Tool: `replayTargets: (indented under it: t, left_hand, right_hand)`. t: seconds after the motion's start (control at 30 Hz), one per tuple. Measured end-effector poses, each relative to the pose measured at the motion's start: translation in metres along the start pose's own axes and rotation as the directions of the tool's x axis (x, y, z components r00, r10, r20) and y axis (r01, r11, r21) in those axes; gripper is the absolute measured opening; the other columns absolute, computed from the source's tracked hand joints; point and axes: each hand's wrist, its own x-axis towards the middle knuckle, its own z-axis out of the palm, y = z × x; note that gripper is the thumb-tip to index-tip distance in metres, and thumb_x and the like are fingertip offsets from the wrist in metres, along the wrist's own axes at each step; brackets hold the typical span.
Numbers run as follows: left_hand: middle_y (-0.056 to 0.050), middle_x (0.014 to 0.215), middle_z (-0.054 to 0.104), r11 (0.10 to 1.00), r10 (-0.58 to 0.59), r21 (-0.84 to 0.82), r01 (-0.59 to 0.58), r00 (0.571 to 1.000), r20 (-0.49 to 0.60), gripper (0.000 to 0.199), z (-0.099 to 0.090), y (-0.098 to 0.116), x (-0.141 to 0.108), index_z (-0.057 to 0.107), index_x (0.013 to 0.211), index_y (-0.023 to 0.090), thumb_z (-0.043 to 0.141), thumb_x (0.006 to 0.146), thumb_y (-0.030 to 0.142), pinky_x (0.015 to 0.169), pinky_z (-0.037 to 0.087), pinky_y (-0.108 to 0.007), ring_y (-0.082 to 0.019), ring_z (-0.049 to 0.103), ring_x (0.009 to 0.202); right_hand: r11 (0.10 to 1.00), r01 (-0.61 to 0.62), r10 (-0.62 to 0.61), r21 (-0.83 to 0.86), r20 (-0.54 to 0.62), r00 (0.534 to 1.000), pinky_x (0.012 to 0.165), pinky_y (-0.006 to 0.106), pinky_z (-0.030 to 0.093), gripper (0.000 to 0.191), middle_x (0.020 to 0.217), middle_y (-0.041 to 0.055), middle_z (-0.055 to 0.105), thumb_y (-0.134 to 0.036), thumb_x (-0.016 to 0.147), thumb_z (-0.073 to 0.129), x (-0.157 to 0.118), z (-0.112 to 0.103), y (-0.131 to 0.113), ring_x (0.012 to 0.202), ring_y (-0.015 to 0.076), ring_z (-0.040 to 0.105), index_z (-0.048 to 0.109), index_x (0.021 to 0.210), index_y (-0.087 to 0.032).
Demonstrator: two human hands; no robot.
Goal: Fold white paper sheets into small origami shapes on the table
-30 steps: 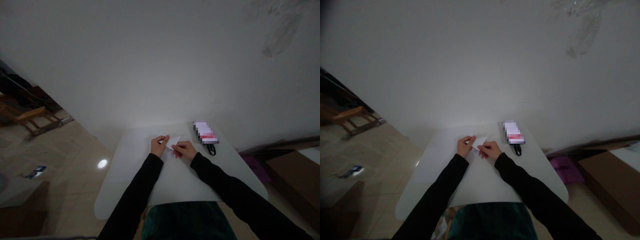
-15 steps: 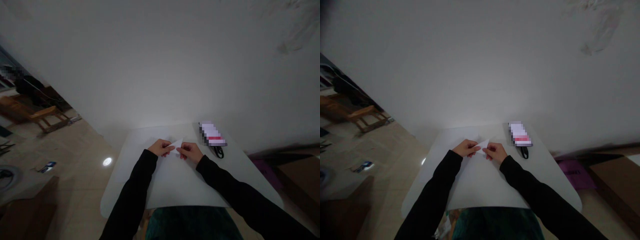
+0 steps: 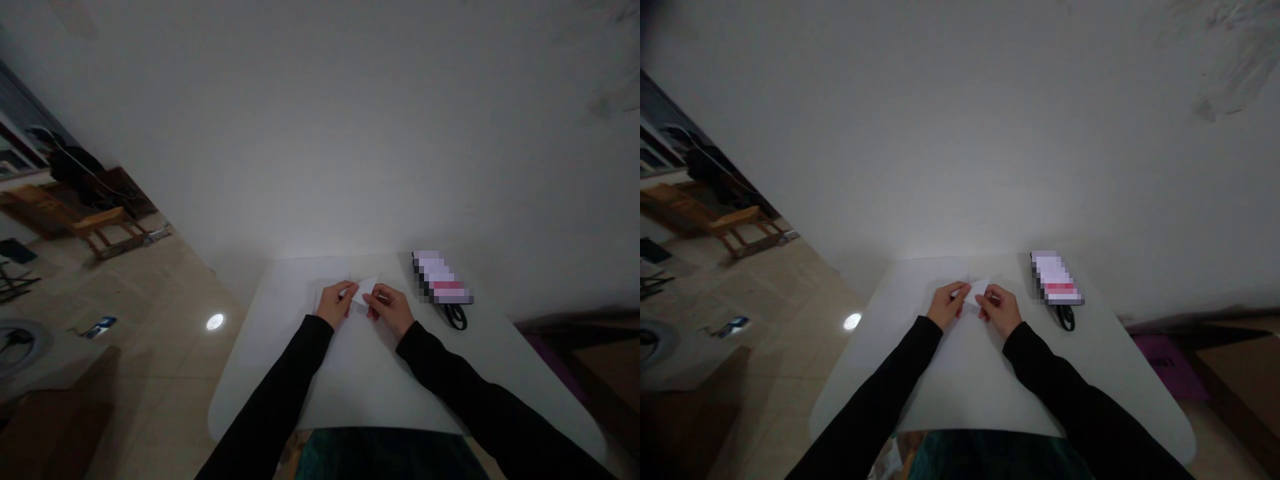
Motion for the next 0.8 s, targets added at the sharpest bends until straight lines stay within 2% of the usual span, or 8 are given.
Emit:
replayTargets:
  t: [0.17, 0.33, 0.4, 0.5, 0.57, 0.63, 0.73, 0.8]
  left_hand:
    - [0.006, 0.041, 0.043, 0.999, -0.012, -0.034, 0.016, 0.995, 0.104, 0.039, -0.0045, -0.0010, -0.0030, 0.066, 0.085, 0.012, 0.049, 0.081, 0.047, 0.036, 0.033, -0.018, -0.006, 0.039, 0.033]
    - [-0.002, 0.071, 0.064, 0.991, 0.130, 0.033, -0.131, 0.991, 0.030, 0.032, -0.0026, 0.0003, -0.0053, 0.067, 0.083, 0.014, 0.052, 0.081, 0.042, 0.053, 0.048, -0.019, -0.010, 0.058, 0.058]
    - [-0.004, 0.080, 0.066, 0.995, 0.092, -0.036, -0.091, 0.996, 0.012, 0.032, -0.0003, -0.0004, -0.0049, 0.066, 0.089, 0.014, 0.054, 0.079, 0.042, 0.049, 0.050, -0.020, -0.010, 0.058, 0.054]
    - [-0.005, 0.082, 0.067, 0.993, 0.008, -0.117, -0.004, 0.999, 0.036, 0.034, 0.0004, -0.0033, -0.0034, 0.066, 0.090, 0.012, 0.059, 0.075, 0.042, 0.040, 0.047, -0.020, -0.007, 0.053, 0.042]
    - [-0.005, 0.078, 0.068, 0.997, 0.016, -0.072, -0.012, 0.998, 0.058, 0.031, -0.0011, -0.0060, -0.0026, 0.068, 0.086, 0.012, 0.060, 0.075, 0.041, 0.038, 0.045, -0.019, -0.006, 0.051, 0.040]
    - [-0.004, 0.076, 0.068, 0.998, 0.059, 0.010, -0.060, 0.996, 0.071, 0.028, -0.0027, -0.0085, -0.0023, 0.069, 0.084, 0.014, 0.059, 0.076, 0.039, 0.042, 0.045, -0.018, -0.007, 0.053, 0.044]
    - [-0.003, 0.076, 0.070, 0.980, 0.132, 0.140, -0.139, 0.989, 0.062, 0.023, -0.0024, -0.0092, -0.0033, 0.070, 0.083, 0.016, 0.057, 0.079, 0.034, 0.053, 0.048, -0.019, -0.011, 0.061, 0.059]
    - [-0.003, 0.076, 0.070, 0.968, 0.159, 0.193, -0.160, 0.987, 0.023, 0.021, 0.0006, -0.0062, -0.0044, 0.070, 0.081, 0.017, 0.057, 0.079, 0.034, 0.059, 0.050, -0.021, -0.013, 0.063, 0.068]
  right_hand:
    - [0.999, 0.031, -0.031, 0.006, 0.012, 0.999, 0.033, 0.020, 0.033, 0.036, 0.041, -0.0035, 0.052, -0.050, 0.069, 0.065, -0.0024, -0.0043, -0.0040, 0.032, 0.0076, 0.042, 0.048, 0.060, -0.019]
    - [0.998, 0.041, -0.040, 0.051, -0.012, 0.999, 0.032, 0.020, 0.034, 0.034, 0.038, -0.0039, 0.051, -0.045, 0.069, 0.067, -0.0025, -0.0058, -0.0032, 0.030, 0.0080, 0.043, 0.049, 0.058, -0.018]
    - [0.998, 0.021, -0.022, 0.064, 0.006, 1.000, 0.031, 0.020, 0.035, 0.031, 0.039, -0.0040, 0.052, -0.044, 0.068, 0.068, -0.0024, -0.0061, -0.0032, 0.030, 0.0093, 0.046, 0.053, 0.064, -0.018]
    - [0.999, 0.007, -0.008, 0.040, 0.039, 0.999, 0.030, 0.020, 0.036, 0.034, 0.041, -0.0048, 0.053, -0.044, 0.064, 0.070, -0.0024, -0.0069, -0.0031, 0.032, 0.0117, 0.050, 0.059, 0.081, -0.017]
    - [0.999, 0.025, -0.023, -0.031, 0.045, 0.999, 0.030, 0.020, 0.037, 0.035, 0.043, -0.0037, 0.055, -0.044, 0.064, 0.070, -0.0023, -0.0077, -0.0024, 0.033, 0.0111, 0.050, 0.061, 0.083, -0.016]
    - [0.992, 0.051, -0.047, -0.119, 0.034, 0.998, 0.031, 0.020, 0.037, 0.032, 0.049, -0.0007, 0.058, -0.045, 0.064, 0.069, -0.0019, -0.0085, -0.0013, 0.036, 0.0103, 0.050, 0.063, 0.075, -0.015]
    - [0.974, 0.080, -0.082, -0.210, -0.003, 0.997, 0.032, 0.020, 0.038, 0.031, 0.056, 0.0020, 0.062, -0.045, 0.063, 0.070, -0.0011, -0.0096, -0.0002, 0.040, 0.0114, 0.054, 0.065, 0.068, -0.015]
    - [0.967, 0.089, -0.099, -0.239, -0.031, 0.995, 0.034, 0.021, 0.039, 0.030, 0.050, 0.0013, 0.060, -0.045, 0.063, 0.070, -0.0005, -0.0097, -0.0012, 0.038, 0.0118, 0.053, 0.065, 0.067, -0.015]
